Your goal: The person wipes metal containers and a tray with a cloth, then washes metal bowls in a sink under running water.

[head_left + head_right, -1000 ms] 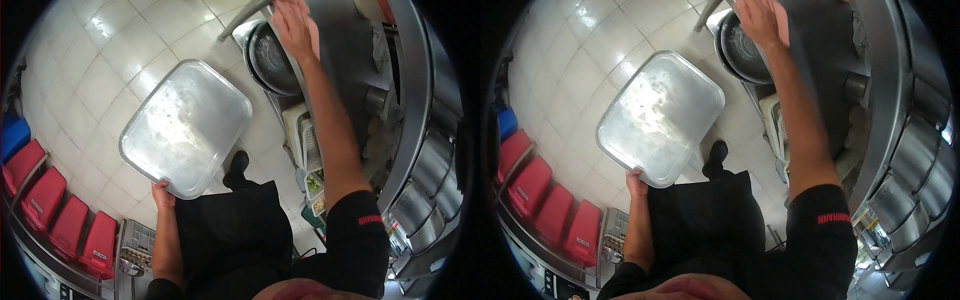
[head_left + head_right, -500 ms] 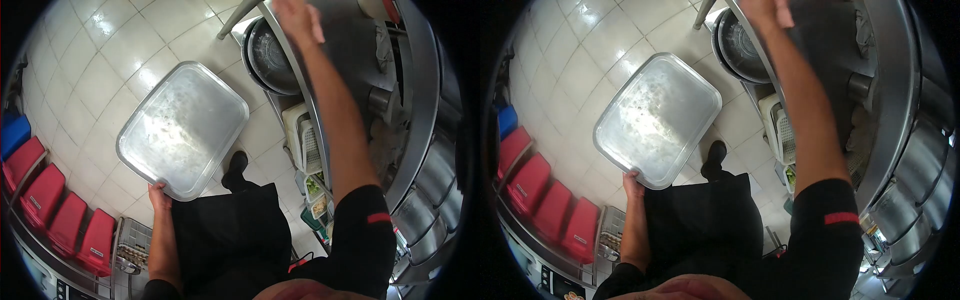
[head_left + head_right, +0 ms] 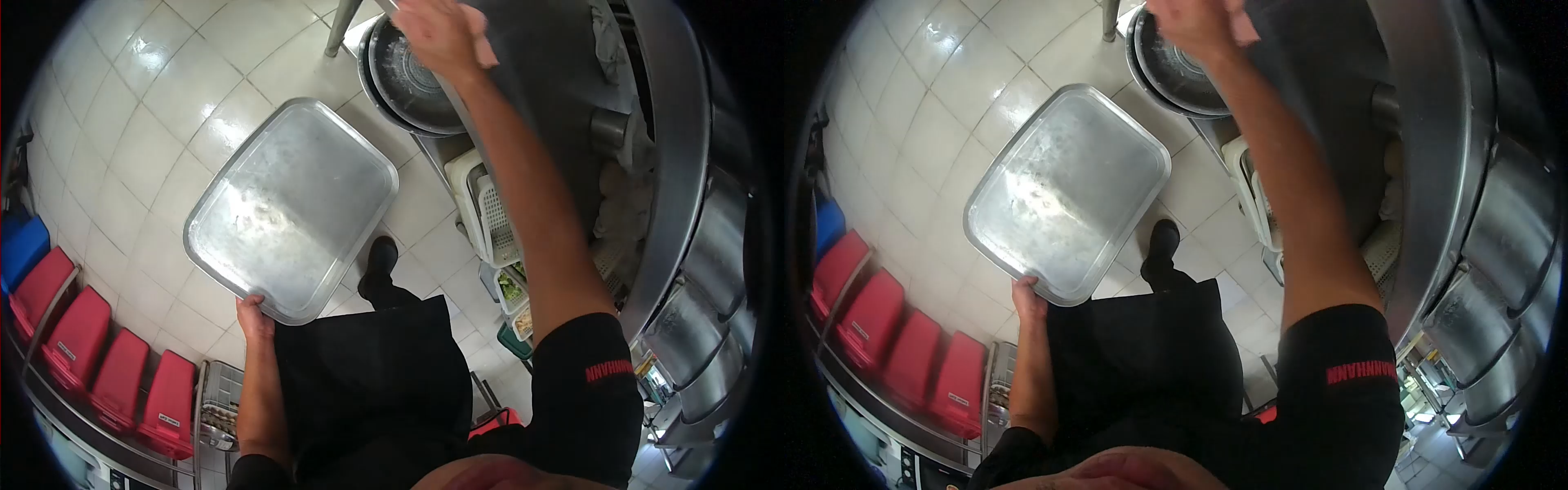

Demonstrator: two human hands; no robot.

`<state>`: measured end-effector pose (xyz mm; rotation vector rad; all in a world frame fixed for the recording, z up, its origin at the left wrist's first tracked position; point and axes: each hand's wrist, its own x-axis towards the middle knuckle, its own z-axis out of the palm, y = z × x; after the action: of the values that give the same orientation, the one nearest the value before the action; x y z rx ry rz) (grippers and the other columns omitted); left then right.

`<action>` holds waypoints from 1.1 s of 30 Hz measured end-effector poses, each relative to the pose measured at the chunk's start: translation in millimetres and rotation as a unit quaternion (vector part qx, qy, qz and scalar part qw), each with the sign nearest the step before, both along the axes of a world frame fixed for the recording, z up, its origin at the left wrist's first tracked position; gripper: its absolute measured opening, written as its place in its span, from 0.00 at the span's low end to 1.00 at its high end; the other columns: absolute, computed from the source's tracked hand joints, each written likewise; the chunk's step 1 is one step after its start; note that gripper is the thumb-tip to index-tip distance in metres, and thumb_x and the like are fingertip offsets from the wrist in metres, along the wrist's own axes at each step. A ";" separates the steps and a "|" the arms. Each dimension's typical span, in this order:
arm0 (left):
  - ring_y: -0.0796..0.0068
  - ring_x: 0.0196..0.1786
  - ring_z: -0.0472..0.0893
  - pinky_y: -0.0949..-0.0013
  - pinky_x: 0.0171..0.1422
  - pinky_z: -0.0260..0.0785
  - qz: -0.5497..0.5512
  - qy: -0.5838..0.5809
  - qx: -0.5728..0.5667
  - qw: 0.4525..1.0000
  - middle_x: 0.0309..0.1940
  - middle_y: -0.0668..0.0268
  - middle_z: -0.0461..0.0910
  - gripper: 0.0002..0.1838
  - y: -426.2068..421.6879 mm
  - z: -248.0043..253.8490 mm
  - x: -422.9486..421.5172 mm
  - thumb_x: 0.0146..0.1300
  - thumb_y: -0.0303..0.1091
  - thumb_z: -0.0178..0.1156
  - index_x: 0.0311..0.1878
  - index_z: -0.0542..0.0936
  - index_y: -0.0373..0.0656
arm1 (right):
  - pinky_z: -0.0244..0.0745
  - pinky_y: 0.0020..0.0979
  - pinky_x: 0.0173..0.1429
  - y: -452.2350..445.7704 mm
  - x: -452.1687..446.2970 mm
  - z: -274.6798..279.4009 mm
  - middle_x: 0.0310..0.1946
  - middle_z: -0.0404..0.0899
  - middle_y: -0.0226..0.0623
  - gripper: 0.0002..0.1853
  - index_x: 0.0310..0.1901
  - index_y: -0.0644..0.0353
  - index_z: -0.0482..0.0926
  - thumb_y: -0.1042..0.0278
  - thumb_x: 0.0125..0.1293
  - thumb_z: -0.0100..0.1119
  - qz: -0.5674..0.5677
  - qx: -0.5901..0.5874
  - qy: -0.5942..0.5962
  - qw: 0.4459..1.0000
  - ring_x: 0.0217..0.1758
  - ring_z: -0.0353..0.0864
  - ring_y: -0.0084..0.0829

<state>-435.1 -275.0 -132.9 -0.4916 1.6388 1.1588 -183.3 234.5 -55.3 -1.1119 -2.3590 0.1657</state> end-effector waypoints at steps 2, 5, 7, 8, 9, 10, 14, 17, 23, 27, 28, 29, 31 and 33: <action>0.54 0.61 0.73 0.52 0.69 0.66 -0.003 -0.003 -0.014 1.000 0.58 0.55 0.72 0.38 -6.2 -3.7 -1.4 0.48 0.19 0.45 0.69 0.62 0.39 | 0.69 0.38 0.66 2.7 58.3 -2.4 0.55 0.78 0.42 0.16 0.55 0.60 0.78 0.64 0.69 0.58 -0.103 -0.064 -0.019 0.992 0.61 0.75 0.44; 0.54 0.61 0.73 0.52 0.68 0.67 0.016 0.000 0.001 1.000 0.58 0.56 0.72 0.38 -11.6 -6.8 -1.0 0.48 0.20 0.45 0.69 0.63 0.40 | 0.77 0.34 0.56 63.6 254.5 -70.4 0.63 0.72 0.37 0.23 0.67 0.58 0.67 0.66 0.72 0.51 -0.244 -0.210 -0.008 0.947 0.61 0.75 0.37; 0.53 0.60 0.73 0.51 0.68 0.67 0.013 -0.004 0.003 1.000 0.56 0.54 0.71 0.37 -8.1 -5.2 -2.9 0.48 0.20 0.46 0.68 0.62 0.37 | 0.69 0.36 0.65 -11.1 203.1 -3.0 0.68 0.68 0.39 0.27 0.70 0.54 0.65 0.59 0.70 0.45 -0.269 0.106 0.017 0.957 0.69 0.69 0.38; 0.52 0.60 0.73 0.50 0.67 0.67 0.014 -0.008 0.002 1.000 0.55 0.53 0.71 0.36 -6.3 -2.8 -2.0 0.49 0.20 0.46 0.68 0.62 0.35 | 0.71 0.37 0.63 -34.7 217.8 -13.9 0.66 0.70 0.42 0.26 0.69 0.55 0.66 0.57 0.72 0.44 -0.353 0.038 -0.014 0.935 0.67 0.70 0.40; 0.53 0.61 0.73 0.51 0.68 0.66 0.030 -0.019 0.008 0.999 0.56 0.54 0.71 0.37 -5.5 -0.4 -0.4 0.48 0.20 0.46 0.68 0.62 0.37 | 0.72 0.37 0.62 -58.5 231.3 -24.0 0.64 0.72 0.44 0.25 0.68 0.56 0.67 0.55 0.74 0.44 -0.430 -0.034 -0.060 0.900 0.65 0.72 0.42; 0.54 0.61 0.72 0.53 0.69 0.65 0.044 -0.025 0.017 0.999 0.57 0.55 0.72 0.38 -2.1 2.6 0.7 0.47 0.20 0.46 0.69 0.63 0.38 | 0.71 0.39 0.63 -84.3 228.5 -31.2 0.60 0.75 0.46 0.22 0.64 0.58 0.71 0.59 0.74 0.45 -0.454 -0.114 -0.079 0.880 0.62 0.75 0.44; 0.55 0.63 0.71 0.55 0.71 0.62 0.050 -0.031 0.014 0.998 0.59 0.57 0.72 0.40 -8.3 -12.3 -1.8 0.46 0.19 0.47 0.69 0.63 0.40 | 0.71 0.39 0.64 -149.1 190.6 -19.9 0.55 0.80 0.49 0.17 0.55 0.64 0.80 0.63 0.74 0.49 -0.225 0.012 -0.050 0.973 0.59 0.79 0.46; 0.56 0.61 0.72 0.55 0.71 0.62 0.075 -0.040 0.009 0.996 0.57 0.58 0.72 0.39 -1.6 -6.5 -4.0 0.46 0.19 0.47 0.69 0.64 0.40 | 0.69 0.37 0.66 -115.6 223.8 -21.5 0.60 0.78 0.46 0.21 0.64 0.64 0.71 0.65 0.74 0.48 -0.205 -0.012 -0.030 0.978 0.62 0.77 0.44; 0.57 0.59 0.73 0.54 0.68 0.66 0.064 -0.039 -0.001 0.997 0.52 0.60 0.73 0.38 1.7 -17.8 -16.0 0.46 0.19 0.47 0.67 0.64 0.40 | 0.74 0.39 0.46 76.3 324.3 -54.0 0.45 0.79 0.38 0.17 0.53 0.60 0.75 0.64 0.64 0.52 -0.503 -0.099 -0.166 0.842 0.46 0.78 0.36; 0.59 0.55 0.74 0.55 0.65 0.69 0.048 -0.023 -0.024 0.998 0.49 0.61 0.73 0.35 6.0 -16.6 -8.9 0.46 0.20 0.48 0.65 0.66 0.40 | 0.71 0.35 0.37 151.7 309.5 -64.5 0.34 0.76 0.34 0.11 0.43 0.59 0.75 0.62 0.63 0.54 -0.425 -0.058 -0.044 0.902 0.35 0.76 0.32; 0.60 0.54 0.74 0.56 0.65 0.69 0.046 -0.031 -0.039 0.998 0.48 0.61 0.73 0.34 2.6 -16.7 -8.0 0.46 0.20 0.48 0.64 0.66 0.40 | 0.70 0.34 0.36 163.9 292.8 -67.8 0.32 0.75 0.33 0.10 0.40 0.59 0.75 0.62 0.63 0.54 -0.399 -0.059 -0.001 0.915 0.34 0.75 0.31; 0.60 0.53 0.74 0.56 0.64 0.69 0.046 -0.033 -0.049 0.997 0.47 0.62 0.73 0.34 1.2 -17.8 -9.1 0.46 0.20 0.48 0.63 0.67 0.40 | 0.69 0.33 0.35 179.4 279.2 -74.0 0.30 0.73 0.32 0.10 0.38 0.59 0.74 0.61 0.63 0.55 -0.376 -0.058 0.028 0.924 0.32 0.74 0.30; 0.61 0.52 0.74 0.57 0.63 0.70 0.048 -0.033 -0.037 0.998 0.46 0.62 0.73 0.32 6.7 -26.6 -14.1 0.46 0.20 0.49 0.61 0.68 0.40 | 0.66 0.31 0.32 207.9 251.7 -84.8 0.26 0.71 0.31 0.10 0.34 0.60 0.74 0.60 0.63 0.55 -0.321 -0.055 0.072 0.943 0.29 0.72 0.28; 0.62 0.51 0.74 0.57 0.62 0.70 0.036 -0.042 -0.023 0.998 0.45 0.63 0.73 0.31 3.2 -28.1 -16.2 0.46 0.20 0.49 0.60 0.68 0.40 | 0.68 0.33 0.46 239.5 246.1 -119.5 0.41 0.72 0.39 0.16 0.45 0.65 0.75 0.61 0.62 0.61 -0.211 -0.042 0.106 0.971 0.42 0.73 0.32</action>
<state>-451.3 -271.9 -161.0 -0.6236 1.5895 1.1400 62.9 474.0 -174.8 -1.5263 -1.8960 0.2215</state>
